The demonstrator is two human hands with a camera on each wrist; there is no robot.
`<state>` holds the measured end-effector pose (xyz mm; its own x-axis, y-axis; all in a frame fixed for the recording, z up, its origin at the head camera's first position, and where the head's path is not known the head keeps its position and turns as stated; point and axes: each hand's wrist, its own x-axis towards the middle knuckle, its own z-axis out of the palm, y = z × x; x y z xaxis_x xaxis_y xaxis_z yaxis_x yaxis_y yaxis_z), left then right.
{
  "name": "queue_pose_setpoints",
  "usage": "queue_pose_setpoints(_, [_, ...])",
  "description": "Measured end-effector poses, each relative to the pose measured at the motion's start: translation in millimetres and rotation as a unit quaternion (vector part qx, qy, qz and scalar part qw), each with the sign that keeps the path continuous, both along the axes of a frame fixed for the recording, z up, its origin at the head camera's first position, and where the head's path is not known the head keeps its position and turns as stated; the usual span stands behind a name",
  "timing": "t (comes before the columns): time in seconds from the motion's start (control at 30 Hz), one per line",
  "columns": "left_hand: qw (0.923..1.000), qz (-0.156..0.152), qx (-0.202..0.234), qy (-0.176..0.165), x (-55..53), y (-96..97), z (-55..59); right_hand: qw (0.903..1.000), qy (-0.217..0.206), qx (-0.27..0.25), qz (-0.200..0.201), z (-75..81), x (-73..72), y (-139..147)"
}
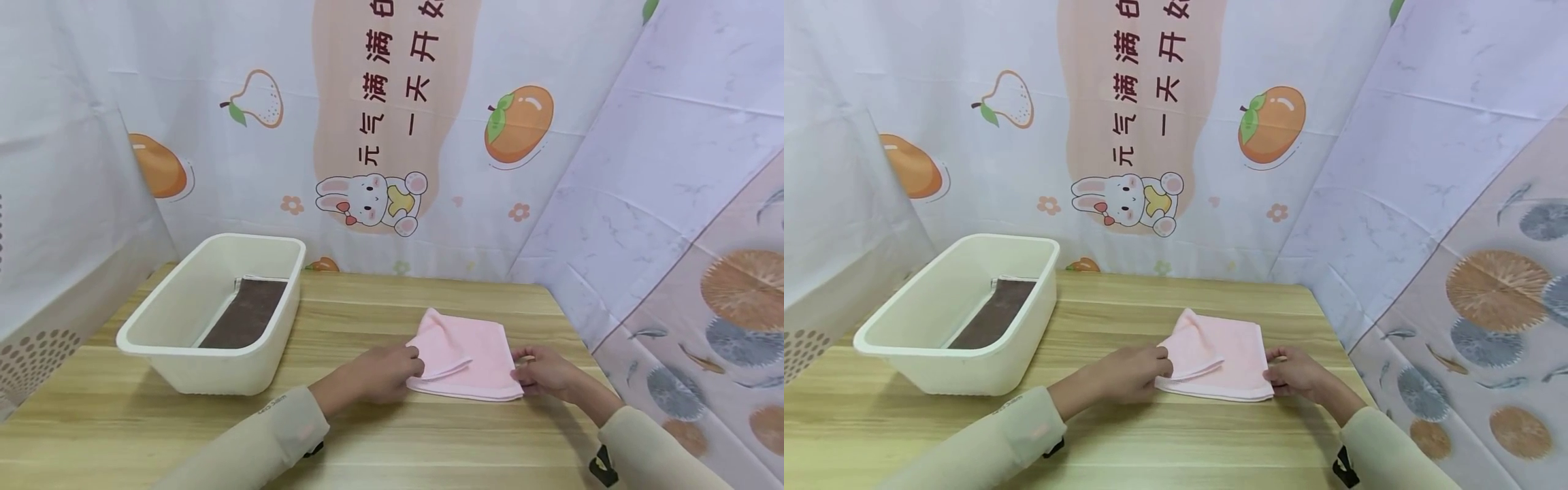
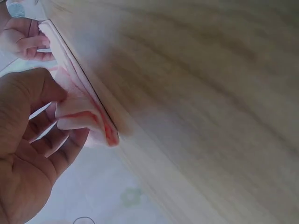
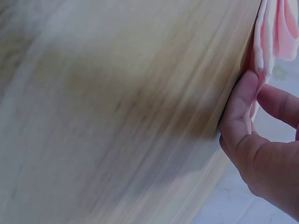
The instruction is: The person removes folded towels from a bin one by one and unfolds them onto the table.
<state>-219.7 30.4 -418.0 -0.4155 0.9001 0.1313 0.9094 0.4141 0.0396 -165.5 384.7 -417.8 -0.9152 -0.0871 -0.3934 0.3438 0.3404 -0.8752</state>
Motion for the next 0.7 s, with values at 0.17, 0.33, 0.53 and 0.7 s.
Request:
queue_pose_setpoints(0.17, [0.9982, 0.016, 0.05, -0.03, -7.5, -9.4, 6.1, 1.0, 0.0, 0.002, -0.003, -0.7, -0.8, -0.3])
queue_pose_setpoints(0.33, [0.9834, 0.078, 0.152, -0.061, -22.4, -27.7, 10.5, 1.0, -0.001, 0.005, 0.002, -0.6, -1.6, 0.3])
queue_pose_setpoints(0.53, [0.9187, 0.252, 0.261, -0.156, -26.9, -49.3, 1.9, 1.0, -0.002, -0.005, 0.006, 1.3, -1.0, 0.9])
queue_pose_setpoints(0.7, [0.8589, 0.345, 0.275, -0.261, -23.4, -65.0, -10.5, 0.9998, 0.0, -0.015, 0.013, 1.9, -1.5, 1.1])
